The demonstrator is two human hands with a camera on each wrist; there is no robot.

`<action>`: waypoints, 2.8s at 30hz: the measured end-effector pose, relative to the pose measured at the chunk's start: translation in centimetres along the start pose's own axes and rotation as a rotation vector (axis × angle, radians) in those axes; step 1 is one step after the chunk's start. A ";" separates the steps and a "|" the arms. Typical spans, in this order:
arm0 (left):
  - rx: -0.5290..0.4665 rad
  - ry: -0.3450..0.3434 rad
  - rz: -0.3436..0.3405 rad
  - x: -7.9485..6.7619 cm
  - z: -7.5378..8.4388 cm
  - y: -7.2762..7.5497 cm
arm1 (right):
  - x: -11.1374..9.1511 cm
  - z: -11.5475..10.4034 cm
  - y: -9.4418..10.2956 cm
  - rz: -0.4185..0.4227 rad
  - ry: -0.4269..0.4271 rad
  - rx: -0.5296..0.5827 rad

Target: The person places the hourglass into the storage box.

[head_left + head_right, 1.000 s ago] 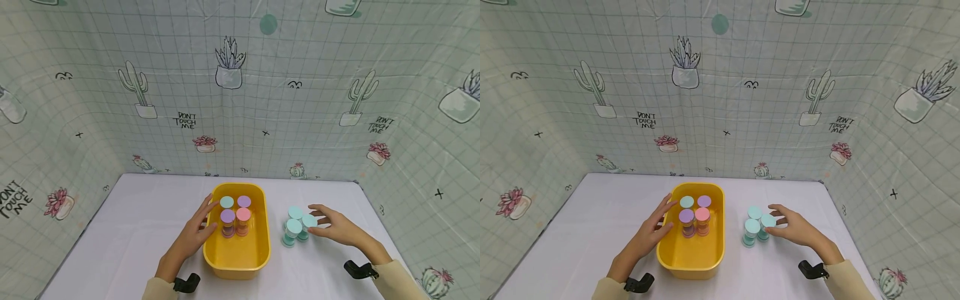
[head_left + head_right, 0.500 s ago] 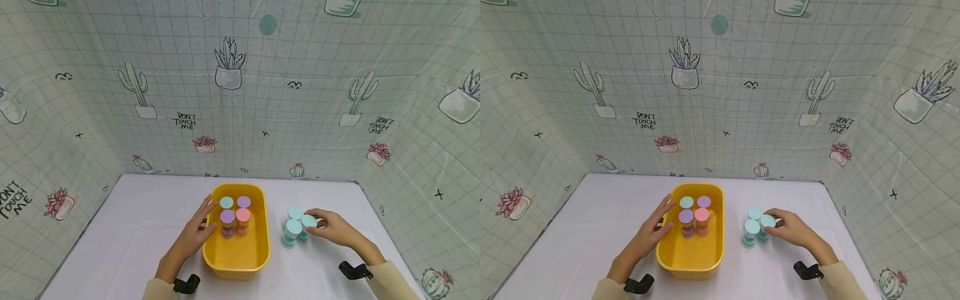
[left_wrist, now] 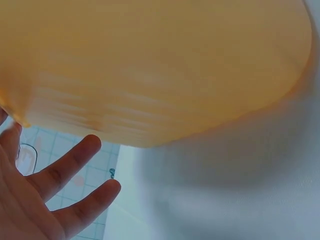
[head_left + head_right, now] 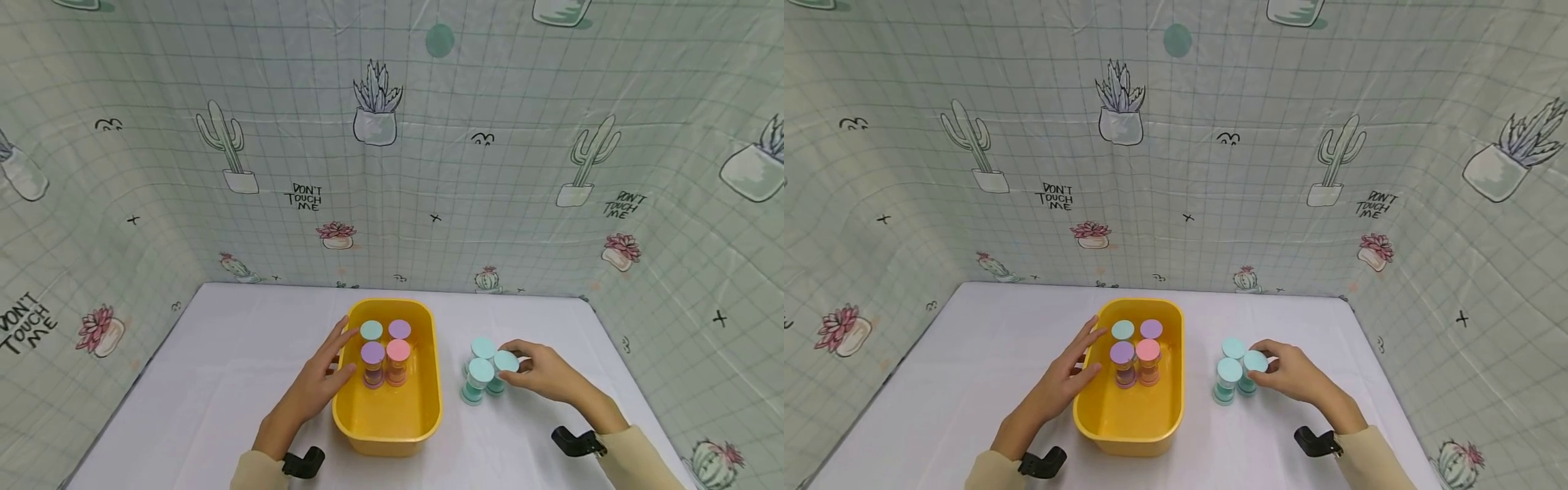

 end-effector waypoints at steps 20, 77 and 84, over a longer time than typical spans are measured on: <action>0.155 -0.091 -0.114 0.7 0.2 0.5 | -0.3 -0.1 0.7 -0.019 -0.028 -0.018; 0.169 -0.037 -0.223 0.9 -0.2 1.0 | 4.5 -23.2 -5.5 -0.455 0.462 -0.009; 0.181 -0.016 -0.248 0.3 -0.7 0.8 | 4.7 -22.9 -9.6 -0.534 0.480 -0.041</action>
Point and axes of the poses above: each hand's wrist, its own x-axis towards the middle knuckle, its own y-axis out of the back of the hand, z = x × y, the point moved 8 cm from there along x, towards the middle knuckle, and after that the axes turned 10 degrees about z, right-handed, at the moved point
